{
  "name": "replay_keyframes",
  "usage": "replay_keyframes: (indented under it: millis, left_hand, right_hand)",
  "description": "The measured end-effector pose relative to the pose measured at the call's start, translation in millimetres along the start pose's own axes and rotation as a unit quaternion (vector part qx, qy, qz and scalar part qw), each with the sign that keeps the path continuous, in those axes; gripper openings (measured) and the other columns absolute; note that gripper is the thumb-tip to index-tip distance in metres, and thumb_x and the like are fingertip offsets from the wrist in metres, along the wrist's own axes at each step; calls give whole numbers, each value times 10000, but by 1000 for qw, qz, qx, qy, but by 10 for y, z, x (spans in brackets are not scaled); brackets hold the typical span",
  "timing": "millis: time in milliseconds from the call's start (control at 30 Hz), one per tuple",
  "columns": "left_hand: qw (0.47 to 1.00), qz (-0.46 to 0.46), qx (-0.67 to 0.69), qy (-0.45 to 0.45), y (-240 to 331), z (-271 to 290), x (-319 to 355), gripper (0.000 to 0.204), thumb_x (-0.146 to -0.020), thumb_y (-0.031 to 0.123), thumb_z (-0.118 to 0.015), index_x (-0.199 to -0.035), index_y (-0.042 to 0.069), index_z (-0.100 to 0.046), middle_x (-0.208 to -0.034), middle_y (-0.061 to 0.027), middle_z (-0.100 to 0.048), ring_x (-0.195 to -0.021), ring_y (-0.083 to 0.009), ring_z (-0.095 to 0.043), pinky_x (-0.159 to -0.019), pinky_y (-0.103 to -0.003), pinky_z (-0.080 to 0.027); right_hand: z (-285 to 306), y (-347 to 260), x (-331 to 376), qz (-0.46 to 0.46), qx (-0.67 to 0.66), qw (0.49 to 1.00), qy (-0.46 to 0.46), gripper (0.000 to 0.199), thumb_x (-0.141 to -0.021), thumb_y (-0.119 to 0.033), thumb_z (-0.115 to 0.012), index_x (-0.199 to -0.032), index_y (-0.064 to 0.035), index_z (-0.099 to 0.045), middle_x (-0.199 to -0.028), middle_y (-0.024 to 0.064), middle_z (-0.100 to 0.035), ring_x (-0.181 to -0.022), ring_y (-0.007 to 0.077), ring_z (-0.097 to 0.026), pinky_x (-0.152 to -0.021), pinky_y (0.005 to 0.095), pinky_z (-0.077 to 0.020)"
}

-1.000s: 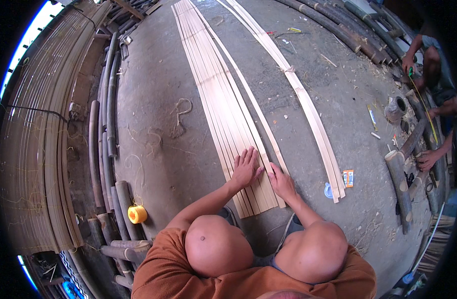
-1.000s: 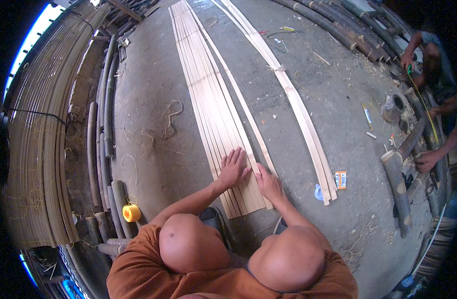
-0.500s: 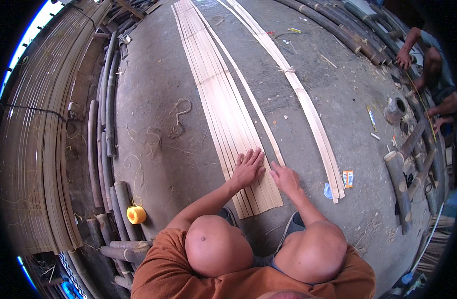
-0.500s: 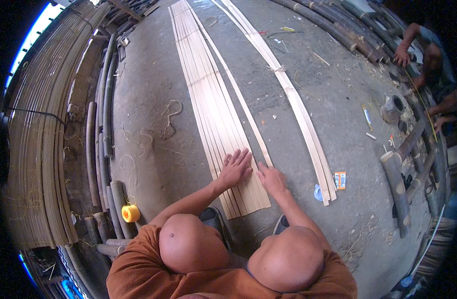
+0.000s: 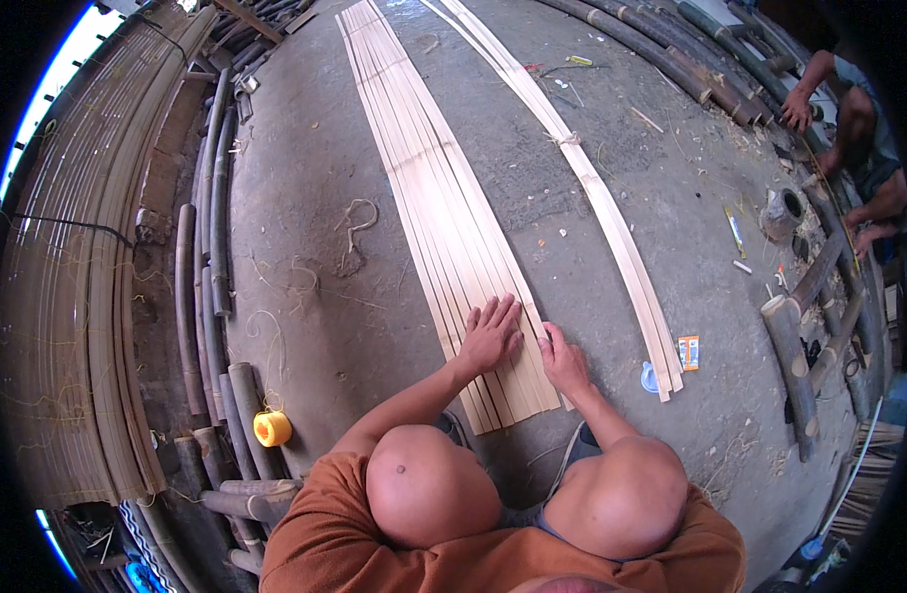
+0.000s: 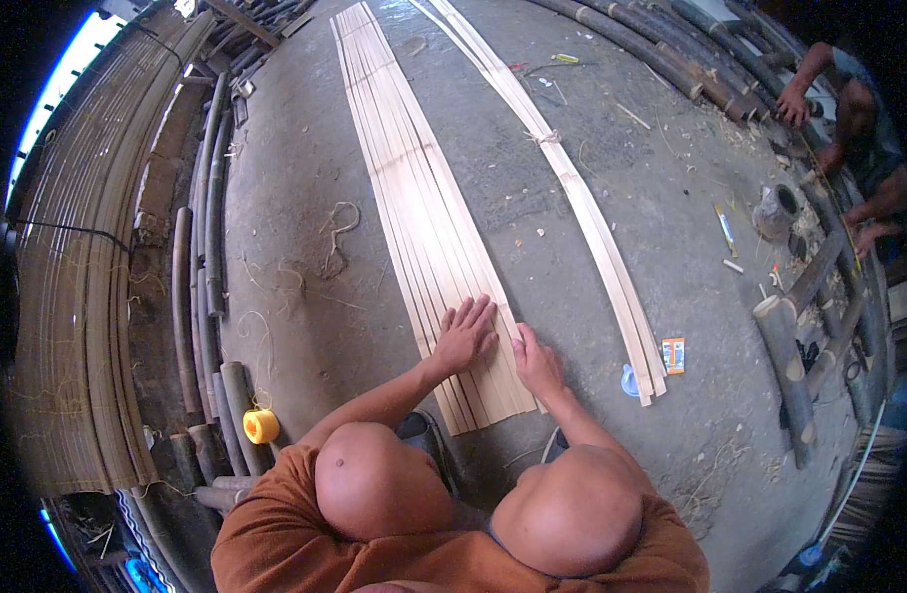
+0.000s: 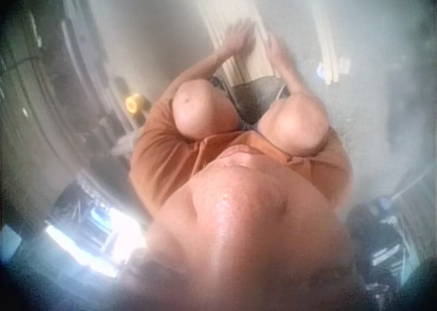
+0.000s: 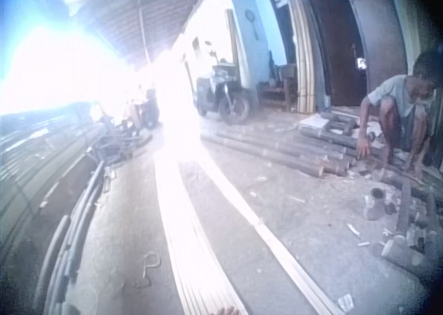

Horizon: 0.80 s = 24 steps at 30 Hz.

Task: The person arranges thin wooden strips on the floor, aligning them side by side. The person then moves to a rack and ties the strips to the rack using yellow string.

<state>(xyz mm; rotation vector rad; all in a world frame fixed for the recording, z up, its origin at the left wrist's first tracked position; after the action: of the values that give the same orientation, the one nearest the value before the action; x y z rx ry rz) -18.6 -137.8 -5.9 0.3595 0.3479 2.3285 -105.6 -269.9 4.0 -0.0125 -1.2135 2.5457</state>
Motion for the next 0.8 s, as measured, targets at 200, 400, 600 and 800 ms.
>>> replay_keyframes:
  millis: [200,400,600,800]
  left_hand:
    - [1000,-1,5,7,-15,-1,-4,639,-976,410,-508,-1525,150,-309,-1615,-88,-239,-1487,-357,-197,-1165,-600,-178]
    - [1000,-3,10,5,9,7,-14,644,-972,397,-518,-1525,145,-305,-1615,-88,-234,-1486,-361,-198,-1159,-604,-188]
    - [1000,-5,14,16,-1,19,12,652,-966,385,-528,-1523,132,-304,-1613,-90,-235,-1483,-367,-201,-1152,-614,-196]
    - [1000,1,9,20,5,28,10,612,-955,346,-546,-1487,112,-355,-1594,-88,-277,-1475,-350,-232,-1150,-604,-209]
  right_hand:
    - [-9,46,-45,-4,3,1000,-15,402,-992,-347,-498,-1342,-150,-498,-879,285,-672,-852,498,-643,-741,604,-490]
    - [-5,42,-59,-15,10,999,-47,417,-973,-363,-538,-1328,-144,-527,-938,276,-676,-892,493,-641,-763,574,-505]
    - [38,-5,-63,23,29,999,-13,407,-944,-355,-595,-1286,-134,-583,-916,244,-687,-859,463,-658,-735,537,-527]
    - [24,-5,-91,29,79,996,-20,391,-943,-357,-596,-1265,-138,-628,-838,256,-681,-803,448,-667,-710,545,-523]
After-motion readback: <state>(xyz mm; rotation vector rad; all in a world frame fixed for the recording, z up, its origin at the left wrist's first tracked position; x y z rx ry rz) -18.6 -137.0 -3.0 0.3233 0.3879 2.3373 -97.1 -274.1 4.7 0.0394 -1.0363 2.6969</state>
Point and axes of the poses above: each hand's wrist, its own x-axis away from the middle knuckle, its own z-axis out of the back of the hand, y = z × x, the point moved 10 cm from there along -x, towards the middle knuckle
